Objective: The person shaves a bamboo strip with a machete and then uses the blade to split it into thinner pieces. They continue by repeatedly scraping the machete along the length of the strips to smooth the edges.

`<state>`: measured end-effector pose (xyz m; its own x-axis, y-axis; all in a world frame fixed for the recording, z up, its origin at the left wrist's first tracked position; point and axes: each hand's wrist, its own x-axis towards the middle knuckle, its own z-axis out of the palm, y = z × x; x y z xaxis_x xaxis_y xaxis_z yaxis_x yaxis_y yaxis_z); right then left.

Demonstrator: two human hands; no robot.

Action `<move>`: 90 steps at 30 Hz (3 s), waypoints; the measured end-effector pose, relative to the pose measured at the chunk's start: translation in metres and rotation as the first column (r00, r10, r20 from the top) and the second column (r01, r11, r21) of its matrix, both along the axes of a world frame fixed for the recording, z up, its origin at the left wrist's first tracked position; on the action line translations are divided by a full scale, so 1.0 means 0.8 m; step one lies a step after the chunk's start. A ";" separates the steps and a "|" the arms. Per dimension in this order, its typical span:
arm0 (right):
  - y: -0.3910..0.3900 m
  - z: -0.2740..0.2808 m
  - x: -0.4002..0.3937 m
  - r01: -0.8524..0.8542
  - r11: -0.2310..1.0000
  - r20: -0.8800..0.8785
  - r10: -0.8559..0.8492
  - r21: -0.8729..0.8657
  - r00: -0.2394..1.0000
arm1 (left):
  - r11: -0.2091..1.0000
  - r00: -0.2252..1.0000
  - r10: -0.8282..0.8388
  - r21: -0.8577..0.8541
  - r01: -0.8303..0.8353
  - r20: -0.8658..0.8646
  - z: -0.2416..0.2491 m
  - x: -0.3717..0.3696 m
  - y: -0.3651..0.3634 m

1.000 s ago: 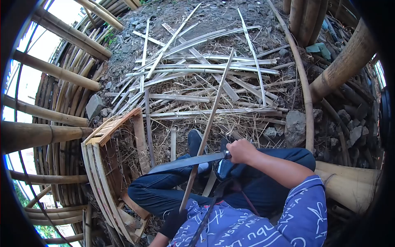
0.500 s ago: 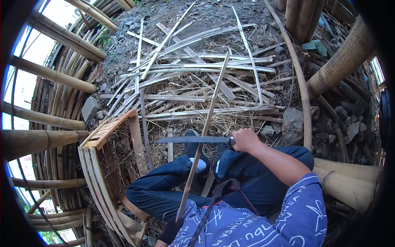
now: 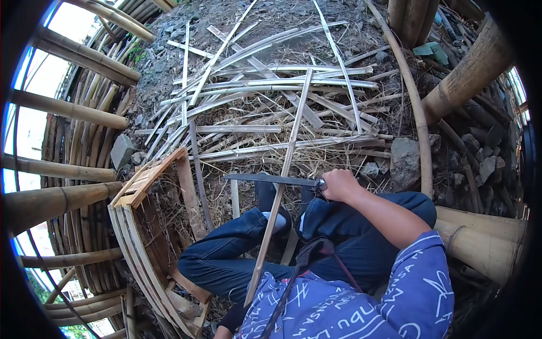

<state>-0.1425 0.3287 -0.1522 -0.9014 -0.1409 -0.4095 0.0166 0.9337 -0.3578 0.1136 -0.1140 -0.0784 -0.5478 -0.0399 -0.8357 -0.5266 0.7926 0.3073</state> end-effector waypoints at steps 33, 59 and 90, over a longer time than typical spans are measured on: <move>0.054 -0.035 -0.029 0.296 0.951 -0.174 -0.278 0.087 0.945 | 0.954 0.979 -0.139 -0.245 0.173 0.152 0.017 0.038 -0.074; 0.055 -0.035 -0.057 0.022 0.945 -0.147 0.028 0.327 0.989 | 0.913 0.962 -0.197 -0.323 0.250 0.188 0.002 0.009 -0.054; 0.150 0.016 -0.054 -0.028 0.912 -0.220 0.128 0.409 0.967 | 0.938 0.954 -0.300 -0.185 0.293 -0.009 0.006 0.003 -0.047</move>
<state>-0.1855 0.4486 -0.1393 -0.9715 -0.0846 -0.2215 -0.1004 0.9931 0.0609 0.1163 -0.1518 -0.0734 -0.5879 -0.0188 -0.8087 -0.2507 0.9547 0.1601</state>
